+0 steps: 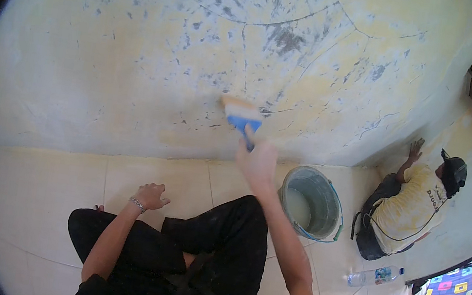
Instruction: The person dips a brush into a bucket and applies liquid to a wall. They also pick up and handle a stack of thin rectangular pieces by hand.
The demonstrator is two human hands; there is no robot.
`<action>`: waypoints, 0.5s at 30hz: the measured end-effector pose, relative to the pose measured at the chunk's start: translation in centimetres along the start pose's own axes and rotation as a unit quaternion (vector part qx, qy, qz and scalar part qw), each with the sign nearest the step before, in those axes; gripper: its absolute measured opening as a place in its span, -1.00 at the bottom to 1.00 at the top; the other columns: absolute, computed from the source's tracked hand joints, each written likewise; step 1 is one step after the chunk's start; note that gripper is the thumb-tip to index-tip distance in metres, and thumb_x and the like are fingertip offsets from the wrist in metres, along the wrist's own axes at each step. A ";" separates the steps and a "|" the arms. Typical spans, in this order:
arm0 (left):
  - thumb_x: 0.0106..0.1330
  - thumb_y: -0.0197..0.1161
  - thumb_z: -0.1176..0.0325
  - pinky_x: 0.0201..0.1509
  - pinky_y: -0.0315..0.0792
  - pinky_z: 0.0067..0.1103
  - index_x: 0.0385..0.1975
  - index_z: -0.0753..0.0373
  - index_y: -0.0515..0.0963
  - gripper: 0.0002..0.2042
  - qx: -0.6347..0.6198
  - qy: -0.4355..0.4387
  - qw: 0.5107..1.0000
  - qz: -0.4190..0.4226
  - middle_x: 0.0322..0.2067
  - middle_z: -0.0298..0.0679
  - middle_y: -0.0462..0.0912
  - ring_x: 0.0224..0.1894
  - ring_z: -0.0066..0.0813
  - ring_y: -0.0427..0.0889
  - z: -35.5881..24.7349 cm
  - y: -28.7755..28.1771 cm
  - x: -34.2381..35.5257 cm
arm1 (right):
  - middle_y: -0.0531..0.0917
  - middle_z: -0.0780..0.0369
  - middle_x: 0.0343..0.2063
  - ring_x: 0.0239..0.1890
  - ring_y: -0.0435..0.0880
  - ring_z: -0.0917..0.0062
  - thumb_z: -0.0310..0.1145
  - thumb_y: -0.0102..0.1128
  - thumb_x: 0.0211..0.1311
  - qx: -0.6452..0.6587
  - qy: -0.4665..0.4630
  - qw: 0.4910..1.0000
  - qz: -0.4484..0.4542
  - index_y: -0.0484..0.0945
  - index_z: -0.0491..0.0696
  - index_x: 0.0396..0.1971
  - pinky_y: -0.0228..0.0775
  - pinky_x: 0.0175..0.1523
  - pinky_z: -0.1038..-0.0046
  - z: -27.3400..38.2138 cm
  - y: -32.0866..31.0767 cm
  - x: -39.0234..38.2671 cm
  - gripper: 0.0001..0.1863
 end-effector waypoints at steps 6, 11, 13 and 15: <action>0.21 0.19 -0.04 0.06 0.45 -0.16 -0.09 0.27 0.50 -0.52 -0.013 0.027 0.999 -0.010 -0.12 0.03 0.61 -0.03 0.00 0.60 -0.1 -0.4 -0.2 | 0.60 -0.08 -0.59 -0.65 0.52 0.52 -0.41 0.27 0.08 0.004 -0.010 0.997 -0.079 0.60 -0.23 -0.08 0.35 -0.43 0.45 8.3 -8.3 6.9 -0.62; 0.20 0.20 -0.05 0.05 0.45 -0.16 -0.12 0.28 0.50 -0.51 -0.003 0.028 0.999 -0.029 -0.16 0.02 0.63 -0.05 -0.02 0.61 -0.7 -0.5 -0.1 | 0.60 -0.03 -0.62 -0.64 0.56 0.42 -0.43 0.24 0.10 0.022 -0.127 0.964 -0.231 0.61 -0.23 -0.09 0.32 -0.45 0.41 9.5 -9.3 10.4 -0.65; 0.20 0.20 -0.05 0.05 0.45 -0.16 -0.12 0.28 0.50 -0.51 -0.004 0.030 0.999 -0.033 -0.17 0.02 0.63 -0.06 -0.02 0.62 -0.5 -0.2 0.0 | 0.58 0.00 -0.65 -0.64 0.57 0.37 -0.44 0.23 0.11 0.039 -0.156 0.943 -0.291 0.61 -0.23 -0.09 0.31 -0.47 0.38 9.5 -8.5 11.8 -0.66; 0.20 0.20 -0.05 0.05 0.45 -0.17 -0.12 0.29 0.51 -0.52 -0.008 0.032 0.999 -0.031 -0.17 0.02 0.63 -0.07 -0.02 0.62 -1.0 0.0 -0.1 | 0.53 0.01 -0.67 -0.62 0.56 0.25 -0.47 0.19 0.15 0.000 -0.176 0.935 -0.309 0.59 -0.19 -0.02 0.31 -0.47 0.33 8.0 -6.6 13.0 -0.64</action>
Point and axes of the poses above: each hand's wrist, its own x-axis towards the middle knuckle, its own y-axis out of the palm, z = x × y, the point moved 3 cm from there along x, towards the middle knuckle
